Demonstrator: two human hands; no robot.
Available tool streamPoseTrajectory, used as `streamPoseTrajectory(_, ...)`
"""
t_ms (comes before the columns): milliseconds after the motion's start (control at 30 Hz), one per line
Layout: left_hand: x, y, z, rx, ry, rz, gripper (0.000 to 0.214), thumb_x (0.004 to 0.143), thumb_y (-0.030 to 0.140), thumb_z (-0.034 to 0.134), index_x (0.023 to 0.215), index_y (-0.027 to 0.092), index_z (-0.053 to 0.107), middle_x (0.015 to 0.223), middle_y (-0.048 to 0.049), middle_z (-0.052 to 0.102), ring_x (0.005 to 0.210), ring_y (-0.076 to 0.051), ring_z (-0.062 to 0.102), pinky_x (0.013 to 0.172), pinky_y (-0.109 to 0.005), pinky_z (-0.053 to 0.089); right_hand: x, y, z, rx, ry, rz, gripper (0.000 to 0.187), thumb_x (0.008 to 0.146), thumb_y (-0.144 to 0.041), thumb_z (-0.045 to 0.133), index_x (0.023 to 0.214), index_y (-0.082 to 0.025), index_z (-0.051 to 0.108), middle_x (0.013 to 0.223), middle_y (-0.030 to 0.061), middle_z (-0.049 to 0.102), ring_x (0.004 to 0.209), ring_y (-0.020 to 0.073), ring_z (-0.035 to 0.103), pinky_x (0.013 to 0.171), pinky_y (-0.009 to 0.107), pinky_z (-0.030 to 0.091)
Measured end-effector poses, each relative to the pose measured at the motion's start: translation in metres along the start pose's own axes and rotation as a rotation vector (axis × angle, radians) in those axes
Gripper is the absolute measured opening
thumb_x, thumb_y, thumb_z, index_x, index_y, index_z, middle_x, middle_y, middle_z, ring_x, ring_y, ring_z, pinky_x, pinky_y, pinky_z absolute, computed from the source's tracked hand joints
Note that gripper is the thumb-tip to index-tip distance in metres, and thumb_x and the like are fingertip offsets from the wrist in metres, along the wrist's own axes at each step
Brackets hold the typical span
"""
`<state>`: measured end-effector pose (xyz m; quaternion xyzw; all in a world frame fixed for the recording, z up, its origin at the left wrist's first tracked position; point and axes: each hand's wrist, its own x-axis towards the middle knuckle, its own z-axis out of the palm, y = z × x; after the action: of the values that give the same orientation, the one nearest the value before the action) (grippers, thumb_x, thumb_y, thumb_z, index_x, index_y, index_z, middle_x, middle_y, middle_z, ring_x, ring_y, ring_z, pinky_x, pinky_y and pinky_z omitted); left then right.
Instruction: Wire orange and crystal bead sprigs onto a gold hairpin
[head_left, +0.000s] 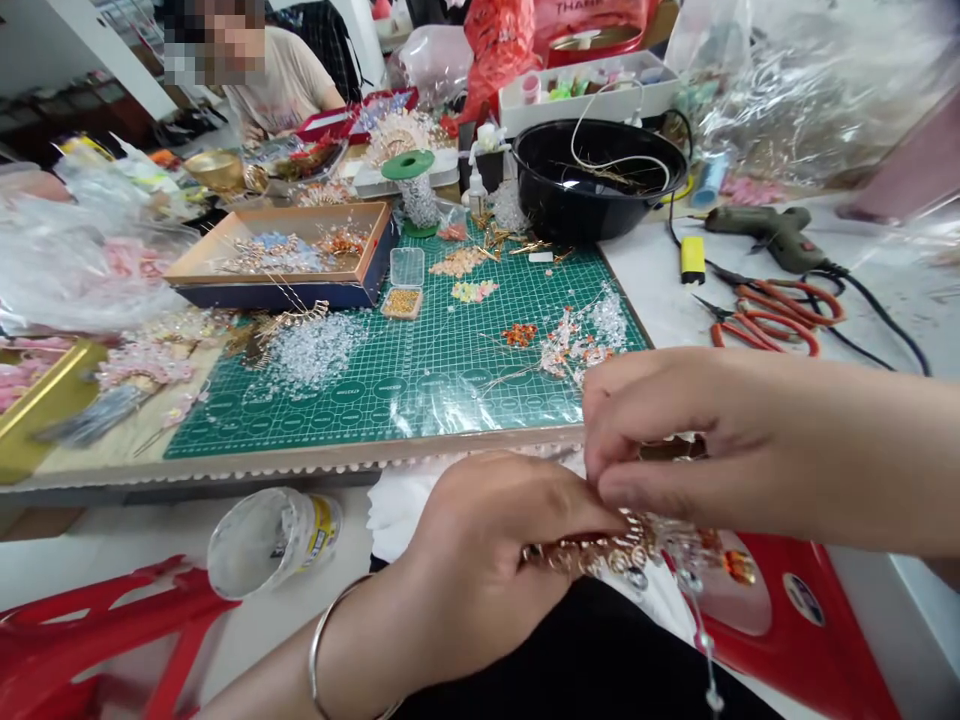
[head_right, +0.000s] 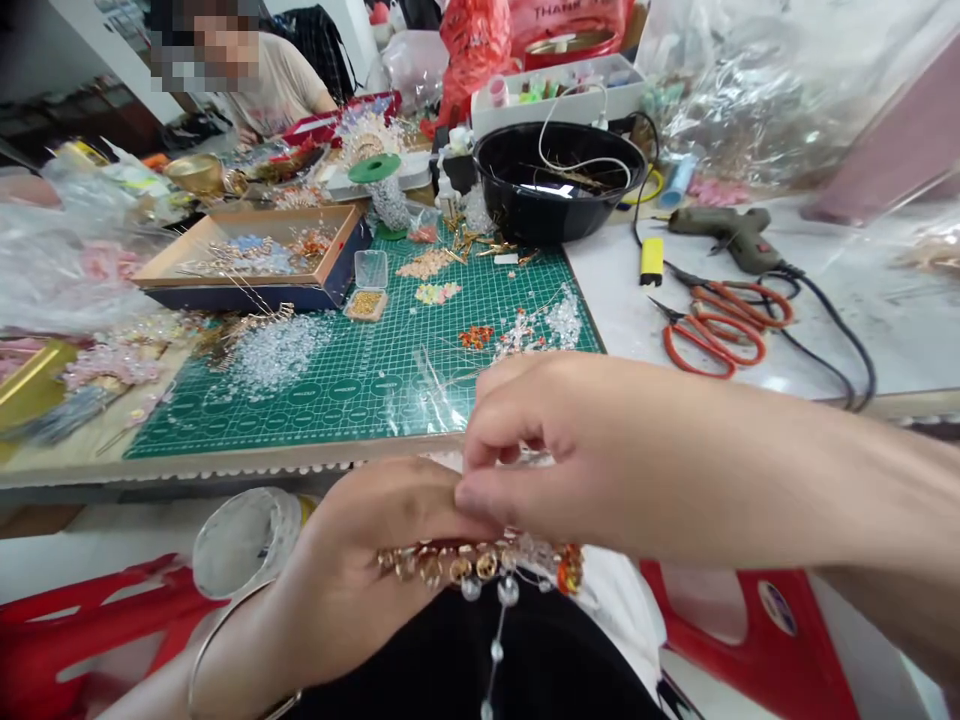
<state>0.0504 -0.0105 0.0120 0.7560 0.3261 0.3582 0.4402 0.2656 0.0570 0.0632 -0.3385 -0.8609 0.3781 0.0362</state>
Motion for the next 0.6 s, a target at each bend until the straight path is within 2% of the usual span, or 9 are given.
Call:
streamPoseTrajectory(67, 0.001, 0.001, 0.002, -0.176, 0.03, -0.202, 0.008, 0.087, 0.012, 0.072, 0.087, 0.019, 0.077, 0.088, -0.0052, 0.08, 0.078, -0.016, 0.073, 0.074, -0.025, 0.054, 0.011, 0.004, 0.0, 0.065, -0.079, 0.045, 0.042, 0.098, -0.047, 0.053, 0.065, -0.022, 0.061, 0.07, -0.0029, 0.057, 0.061, 0.0105, 0.053, 0.054, 0.025, 0.041)
streamPoseTrajectory(133, 0.002, 0.0, 0.004, -0.411, 0.042, -0.401, 0.004, 0.084, 0.021, 0.078, 0.082, 0.018, 0.076, 0.082, -0.0031, 0.077, 0.074, -0.015, 0.069, 0.071, -0.025, 0.053, 0.02, 0.009, 0.0, 0.144, -0.096, 0.098, 0.044, 0.096, -0.048, 0.054, 0.061, -0.02, 0.053, 0.065, -0.0031, 0.051, 0.059, 0.0109, 0.047, 0.051, 0.026, 0.035)
streamPoseTrajectory(233, 0.004, -0.005, 0.007, -0.757, 0.001, -0.561, 0.026, 0.081, 0.037, 0.084, 0.073, 0.016, 0.072, 0.071, -0.002, 0.069, 0.067, -0.013, 0.062, 0.069, -0.025, 0.052, 0.028, 0.016, 0.003, 0.276, -0.146, 0.094, 0.044, 0.095, -0.047, 0.054, 0.06, -0.02, 0.047, 0.063, -0.0031, 0.044, 0.062, 0.0119, 0.041, 0.055, 0.027, 0.033)
streamPoseTrajectory(333, 0.004, -0.012, 0.009, -0.903, -0.029, -0.575, 0.034, 0.08, 0.043, 0.085, 0.069, 0.014, 0.071, 0.068, -0.0027, 0.066, 0.064, -0.012, 0.059, 0.07, -0.026, 0.051, 0.032, 0.021, 0.009, 0.333, -0.152, 0.068, 0.043, 0.093, -0.043, 0.053, 0.058, -0.02, 0.047, 0.061, -0.0031, 0.042, 0.061, 0.0118, 0.04, 0.056, 0.029, 0.034)
streamPoseTrajectory(467, 0.004, -0.016, 0.008, -0.931, -0.009, -0.548, 0.032, 0.084, 0.041, 0.081, 0.068, 0.014, 0.072, 0.067, -0.003, 0.065, 0.063, -0.013, 0.058, 0.071, -0.027, 0.051, 0.036, 0.023, 0.015, 0.299, -0.074, 0.025, 0.045, 0.092, -0.042, 0.053, 0.054, -0.021, 0.041, 0.06, -0.0032, 0.041, 0.056, 0.0101, 0.038, 0.052, 0.028, 0.032)
streamPoseTrajectory(600, 0.004, -0.019, 0.006, -0.927, -0.021, -0.539, 0.034, 0.083, 0.043, 0.081, 0.067, 0.015, 0.071, 0.064, -0.0027, 0.064, 0.06, -0.013, 0.056, 0.071, -0.028, 0.051, 0.039, 0.025, 0.014, 0.203, -0.021, -0.012, 0.044, 0.093, -0.037, 0.05, 0.054, -0.021, 0.038, 0.06, -0.0025, 0.042, 0.058, 0.0107, 0.039, 0.054, 0.029, 0.034)
